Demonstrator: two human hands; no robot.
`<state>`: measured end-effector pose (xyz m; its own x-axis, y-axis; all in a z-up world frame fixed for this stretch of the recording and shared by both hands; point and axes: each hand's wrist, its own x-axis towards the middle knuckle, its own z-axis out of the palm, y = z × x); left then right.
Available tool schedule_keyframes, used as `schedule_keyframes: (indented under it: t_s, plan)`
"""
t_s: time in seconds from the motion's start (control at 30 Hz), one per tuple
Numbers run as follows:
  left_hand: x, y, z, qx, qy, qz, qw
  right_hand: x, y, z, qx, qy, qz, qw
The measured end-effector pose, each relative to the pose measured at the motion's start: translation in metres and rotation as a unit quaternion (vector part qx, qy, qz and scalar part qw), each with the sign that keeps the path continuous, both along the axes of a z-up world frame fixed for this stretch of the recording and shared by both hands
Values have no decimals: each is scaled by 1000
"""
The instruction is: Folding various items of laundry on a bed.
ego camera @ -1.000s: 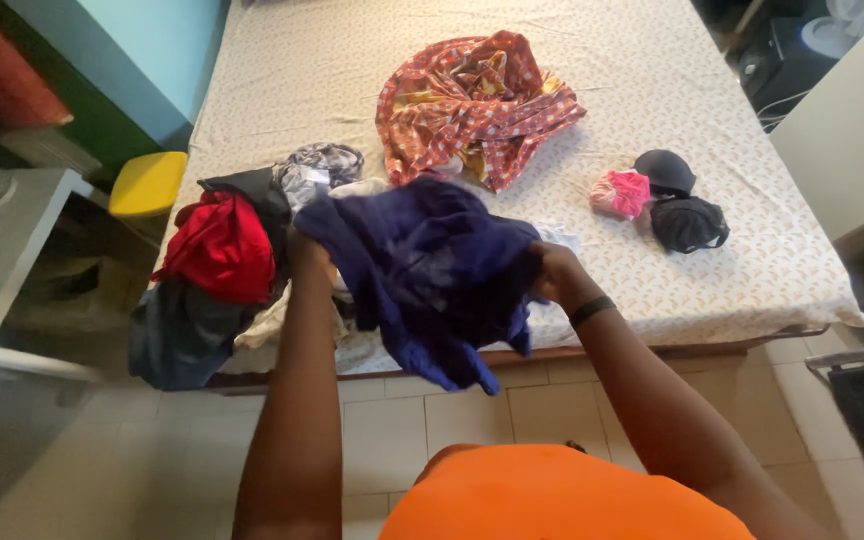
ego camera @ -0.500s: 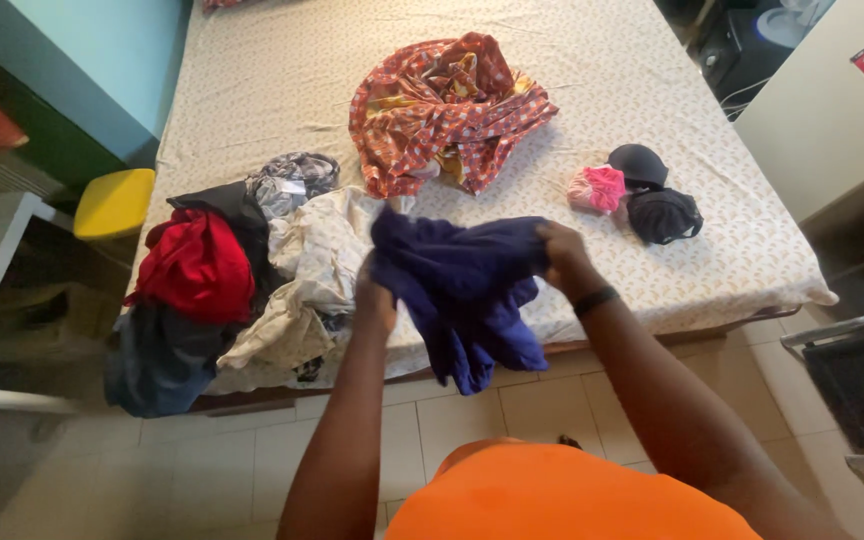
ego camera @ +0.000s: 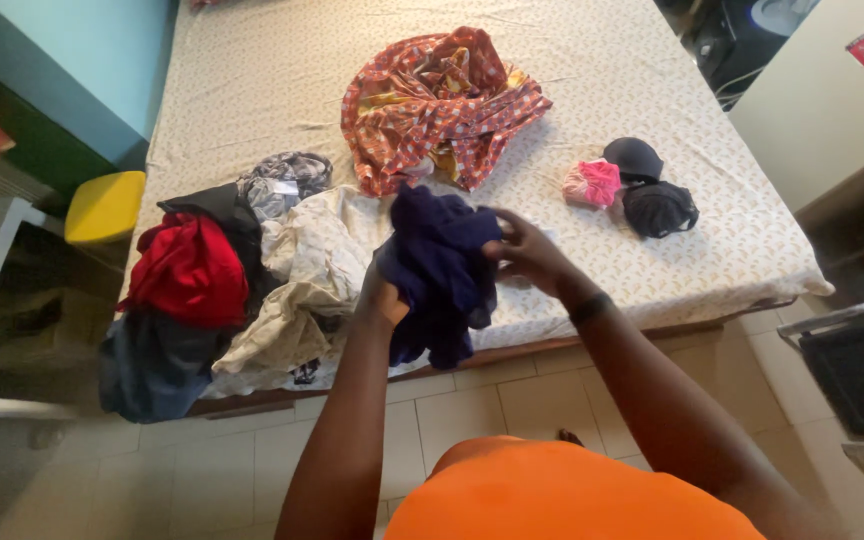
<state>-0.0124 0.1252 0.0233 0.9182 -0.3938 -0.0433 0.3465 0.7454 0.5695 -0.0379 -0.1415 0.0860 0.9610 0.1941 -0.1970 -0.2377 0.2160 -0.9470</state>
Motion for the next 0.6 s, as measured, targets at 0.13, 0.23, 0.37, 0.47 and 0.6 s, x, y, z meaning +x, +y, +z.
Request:
schedule_keyframes:
  t_s: [0.13, 0.23, 0.37, 0.47, 0.6]
  plan:
    - [24, 32, 0, -2, -33, -15, 999, 55, -42, -96, -165, -217, 45, 961]
    - [41, 82, 16, -68, -25, 114, 991, 64, -112, -103, 9, -108, -215, 971]
    - [27, 113, 83, -123, -50, 246, 960, 47, -186, -121, 130, 66, -428, 892]
    - [61, 103, 47, -164, -143, 256, 942, 45, -193, -150, 7, 82, -394, 915]
    - [36, 12, 78, -5, -224, 339, 914, 17, -80, -94, -100, -9, -88, 991]
